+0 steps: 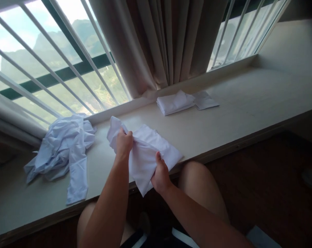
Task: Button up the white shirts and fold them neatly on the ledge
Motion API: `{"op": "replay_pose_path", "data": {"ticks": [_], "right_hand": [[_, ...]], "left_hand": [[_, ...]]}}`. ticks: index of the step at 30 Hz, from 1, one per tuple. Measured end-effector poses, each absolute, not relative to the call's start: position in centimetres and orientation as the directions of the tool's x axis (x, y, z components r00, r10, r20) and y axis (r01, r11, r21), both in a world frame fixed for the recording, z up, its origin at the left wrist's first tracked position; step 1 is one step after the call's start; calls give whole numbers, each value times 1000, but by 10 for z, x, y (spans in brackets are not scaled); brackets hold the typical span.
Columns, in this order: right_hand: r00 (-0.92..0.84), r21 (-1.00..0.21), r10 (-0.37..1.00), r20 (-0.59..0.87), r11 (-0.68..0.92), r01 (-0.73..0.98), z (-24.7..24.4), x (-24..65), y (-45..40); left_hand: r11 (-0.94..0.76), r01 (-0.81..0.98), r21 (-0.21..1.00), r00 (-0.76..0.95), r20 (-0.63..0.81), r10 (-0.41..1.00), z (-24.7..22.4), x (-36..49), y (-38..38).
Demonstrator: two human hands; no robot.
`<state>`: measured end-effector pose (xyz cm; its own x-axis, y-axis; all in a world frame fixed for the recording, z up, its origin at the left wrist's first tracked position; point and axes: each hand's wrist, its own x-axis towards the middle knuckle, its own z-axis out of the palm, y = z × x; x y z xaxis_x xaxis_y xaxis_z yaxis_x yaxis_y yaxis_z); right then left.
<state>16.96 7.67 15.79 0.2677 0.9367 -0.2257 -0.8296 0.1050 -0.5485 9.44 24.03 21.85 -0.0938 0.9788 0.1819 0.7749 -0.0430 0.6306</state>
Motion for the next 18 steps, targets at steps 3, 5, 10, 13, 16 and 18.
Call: {"op": "replay_pose_path", "data": {"ticks": [3,5,10,13,16,18], "right_hand": [[347,-465,872,-345,163,-870,139,210,90],[406,-463,829,-385,207,-862,123,233,96],[403,-445,754,-519,165,-880,89,264,104],[432,-455,737,-520,189,-870,80,267,104],[477,-484,705,-526,213,-849,78,268,103],[490,-504,696,-525,209,-838,76,270,102]], "left_hand": [[-81,856,511,39,93,995,187,162,260],[-64,866,496,82,-13,997,162,196,265],[-23,880,475,96,-131,987,114,228,259],[-44,885,464,110,-117,987,109,222,252],[-150,875,460,198,-57,978,117,207,236],[-277,850,447,308,4,951,124,194,216]]}}
